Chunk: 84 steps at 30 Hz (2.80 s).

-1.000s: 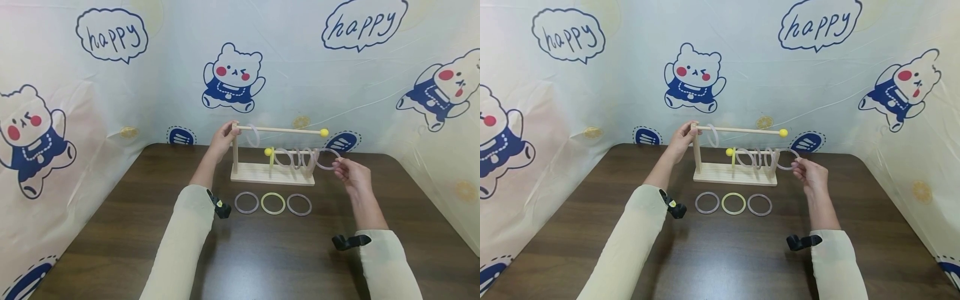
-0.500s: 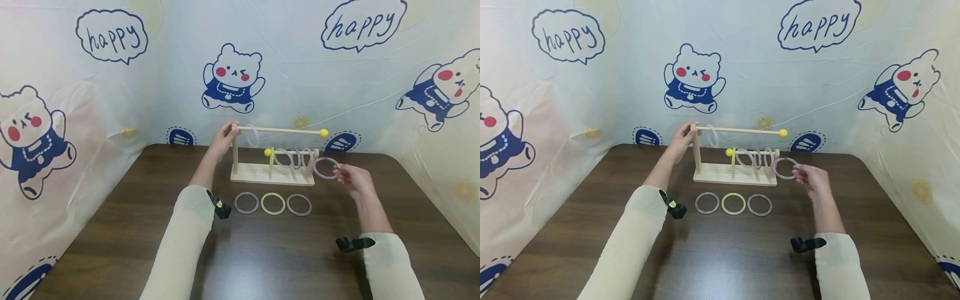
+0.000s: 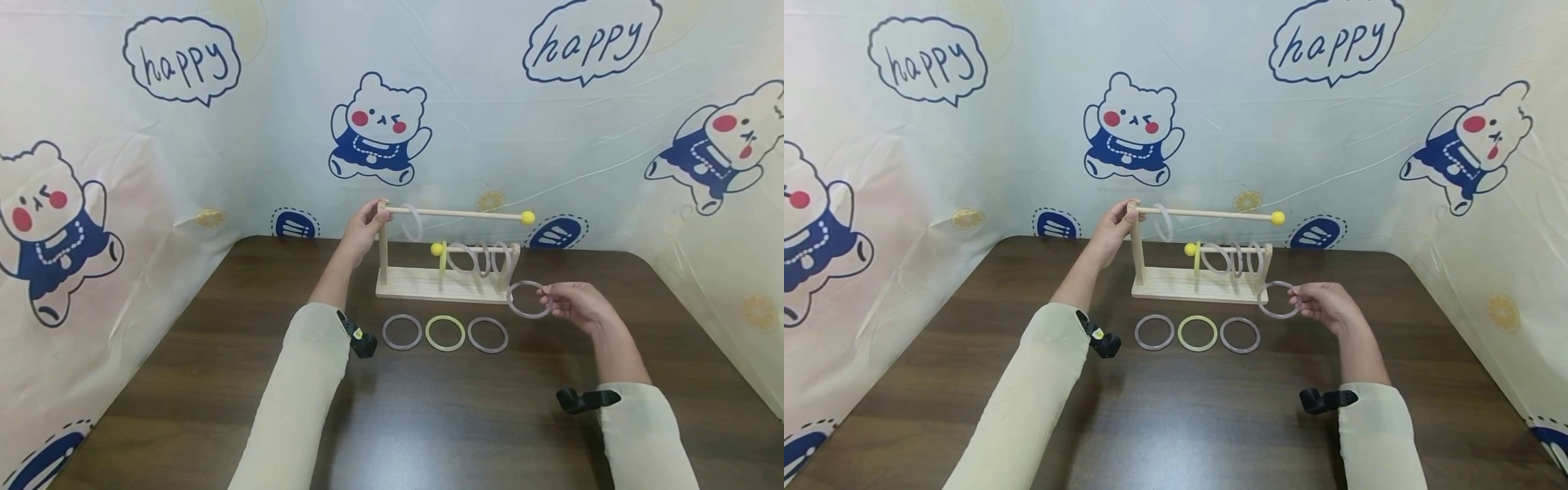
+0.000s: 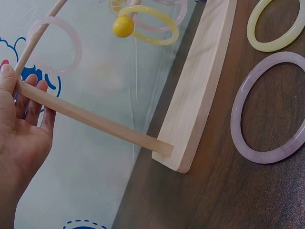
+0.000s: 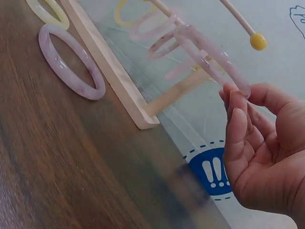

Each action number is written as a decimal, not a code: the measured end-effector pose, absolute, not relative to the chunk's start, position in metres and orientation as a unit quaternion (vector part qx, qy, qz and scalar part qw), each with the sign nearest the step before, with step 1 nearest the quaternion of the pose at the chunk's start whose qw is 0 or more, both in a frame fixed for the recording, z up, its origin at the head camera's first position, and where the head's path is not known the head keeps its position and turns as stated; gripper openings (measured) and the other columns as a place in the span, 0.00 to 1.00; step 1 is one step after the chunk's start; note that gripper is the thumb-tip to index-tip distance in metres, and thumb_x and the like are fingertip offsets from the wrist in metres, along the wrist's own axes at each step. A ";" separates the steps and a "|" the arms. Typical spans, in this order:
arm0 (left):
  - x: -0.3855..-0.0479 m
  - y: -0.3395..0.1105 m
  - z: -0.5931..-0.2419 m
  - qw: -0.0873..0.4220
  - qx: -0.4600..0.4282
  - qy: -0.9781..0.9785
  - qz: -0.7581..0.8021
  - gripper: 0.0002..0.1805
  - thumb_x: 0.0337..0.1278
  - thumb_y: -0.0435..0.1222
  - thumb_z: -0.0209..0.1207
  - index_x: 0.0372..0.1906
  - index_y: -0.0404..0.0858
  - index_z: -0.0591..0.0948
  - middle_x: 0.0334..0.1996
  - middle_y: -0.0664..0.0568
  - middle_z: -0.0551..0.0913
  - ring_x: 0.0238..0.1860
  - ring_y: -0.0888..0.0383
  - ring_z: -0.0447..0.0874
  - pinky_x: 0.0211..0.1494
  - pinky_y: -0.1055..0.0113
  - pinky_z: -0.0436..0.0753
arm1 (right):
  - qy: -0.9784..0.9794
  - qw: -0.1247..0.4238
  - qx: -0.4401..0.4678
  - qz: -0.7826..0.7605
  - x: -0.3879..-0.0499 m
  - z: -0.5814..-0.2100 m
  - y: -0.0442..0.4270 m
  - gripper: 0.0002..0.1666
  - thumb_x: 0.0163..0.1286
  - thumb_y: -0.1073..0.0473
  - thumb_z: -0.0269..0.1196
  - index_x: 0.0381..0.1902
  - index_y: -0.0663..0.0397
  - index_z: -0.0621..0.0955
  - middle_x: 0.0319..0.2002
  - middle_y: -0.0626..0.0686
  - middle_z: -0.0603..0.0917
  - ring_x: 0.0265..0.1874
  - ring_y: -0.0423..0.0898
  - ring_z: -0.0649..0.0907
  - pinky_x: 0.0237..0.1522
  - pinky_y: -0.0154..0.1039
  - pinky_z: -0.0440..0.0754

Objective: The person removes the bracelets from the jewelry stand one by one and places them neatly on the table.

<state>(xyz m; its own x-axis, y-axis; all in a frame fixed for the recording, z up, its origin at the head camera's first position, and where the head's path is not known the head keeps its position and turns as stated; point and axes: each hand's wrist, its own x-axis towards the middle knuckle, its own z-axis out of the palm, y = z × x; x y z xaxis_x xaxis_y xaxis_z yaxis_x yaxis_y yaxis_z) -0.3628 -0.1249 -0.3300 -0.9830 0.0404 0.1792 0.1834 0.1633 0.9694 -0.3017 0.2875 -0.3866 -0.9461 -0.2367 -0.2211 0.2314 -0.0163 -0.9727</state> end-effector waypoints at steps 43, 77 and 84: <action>-0.366 -0.126 -0.332 0.059 -0.072 -0.772 -0.629 0.27 0.60 0.51 0.51 0.62 0.46 0.69 0.55 0.50 0.75 0.56 0.55 0.72 0.62 0.53 0.65 | 0.828 0.254 -0.008 -0.500 -0.297 -0.401 0.296 0.12 0.63 0.64 0.57 0.34 0.70 0.81 0.23 0.52 0.83 0.18 0.38 0.78 0.24 0.32 0.79; -0.367 -0.126 -0.332 0.053 -0.071 -0.769 -0.633 0.29 0.59 0.51 0.51 0.64 0.44 0.68 0.55 0.49 0.75 0.58 0.55 0.71 0.63 0.52 0.64 | 0.923 0.157 -0.036 -0.351 -0.295 -0.404 0.288 0.11 0.56 0.62 0.65 0.27 0.69 0.84 0.17 0.52 0.81 0.19 0.42 0.79 0.24 0.38 0.80; -0.366 -0.126 -0.331 0.052 -0.070 -0.768 -0.634 0.29 0.59 0.51 0.51 0.64 0.44 0.68 0.56 0.50 0.74 0.58 0.55 0.71 0.64 0.52 0.63 | 0.926 0.154 -0.037 -0.343 -0.296 -0.406 0.290 0.11 0.57 0.61 0.66 0.28 0.69 0.84 0.17 0.52 0.81 0.19 0.42 0.79 0.25 0.39 0.81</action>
